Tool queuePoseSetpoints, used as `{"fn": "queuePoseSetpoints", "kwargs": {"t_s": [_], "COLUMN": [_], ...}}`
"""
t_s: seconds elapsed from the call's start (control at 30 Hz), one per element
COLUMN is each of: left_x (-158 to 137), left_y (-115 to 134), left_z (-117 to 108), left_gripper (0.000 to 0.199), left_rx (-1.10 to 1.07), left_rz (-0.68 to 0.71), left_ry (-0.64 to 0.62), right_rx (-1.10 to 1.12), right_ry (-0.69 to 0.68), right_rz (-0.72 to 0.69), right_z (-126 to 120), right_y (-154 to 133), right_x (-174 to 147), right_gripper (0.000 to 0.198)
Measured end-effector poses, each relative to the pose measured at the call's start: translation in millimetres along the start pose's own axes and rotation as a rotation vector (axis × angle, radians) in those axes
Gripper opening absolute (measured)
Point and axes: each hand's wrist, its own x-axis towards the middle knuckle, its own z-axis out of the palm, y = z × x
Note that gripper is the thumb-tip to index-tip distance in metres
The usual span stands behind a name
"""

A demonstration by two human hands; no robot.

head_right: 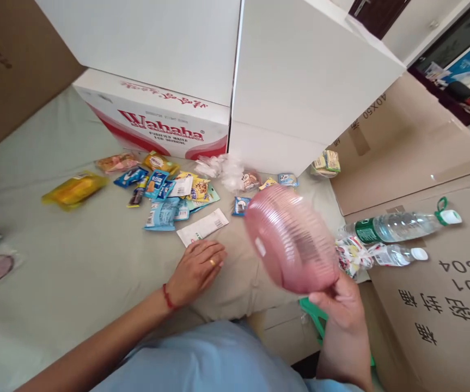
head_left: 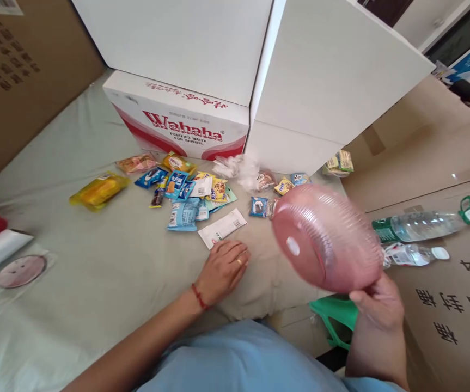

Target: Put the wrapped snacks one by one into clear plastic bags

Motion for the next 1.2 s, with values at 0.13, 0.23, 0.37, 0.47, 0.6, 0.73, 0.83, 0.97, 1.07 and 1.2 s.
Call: {"fn": "queuePoseSetpoints", "kwargs": {"t_s": [0.13,0.23,0.37,0.47,0.6,0.73,0.83,0.97,1.07,1.2], "left_x": [33.5,40.1,29.3,21.6,19.8,18.6,13.5,0.5,-12.8,-26.8], "left_y": [-30.1,-55.5,-74.0,-77.8,-79.8,-79.4,-73.0,-60.6,-57.3,-60.3], "left_z": [1.5,-10.3,-33.1,-43.6,-46.0,-45.3,-44.0,-36.7,-28.9,-23.2], "left_gripper": [0.041,0.049,0.050,0.047,0.042,0.029,0.021,0.022,0.022,0.024], "left_rx": [0.496,0.664,0.720,0.738,0.732,0.722,0.704,0.658,0.640,0.627], "left_rz": [0.106,0.100,0.110,0.078,0.047,0.113,0.251,0.383,0.373,0.321], "left_ry": [-0.120,-0.093,0.008,0.118,0.247,0.340,0.403,0.346,0.309,0.266], "right_rx": [-0.449,-0.693,-0.960,-1.020,-1.033,-0.995,-0.960,-0.653,-0.394,-0.219], "right_ry": [-0.070,-0.073,-0.135,-0.148,0.212,0.262,0.090,0.031,-0.017,-0.080], "right_rz": [-0.042,-0.097,-0.003,-0.008,-0.081,0.167,0.371,0.518,0.542,0.458], "right_z": [-22.1,-18.7,-9.3,0.9,22.0,50.7,69.0,83.6,91.0,81.6], "right_y": [11.8,50.3,107.5,127.9,126.3,118.3,119.9,128.8,130.7,115.0], "right_x": [56.7,110.0,155.0,161.1,136.9,109.6,112.9,134.3,136.8,119.9], "right_gripper": [0.024,0.025,0.022,0.030,0.039,0.043,0.051,0.047,0.043,0.048]}}
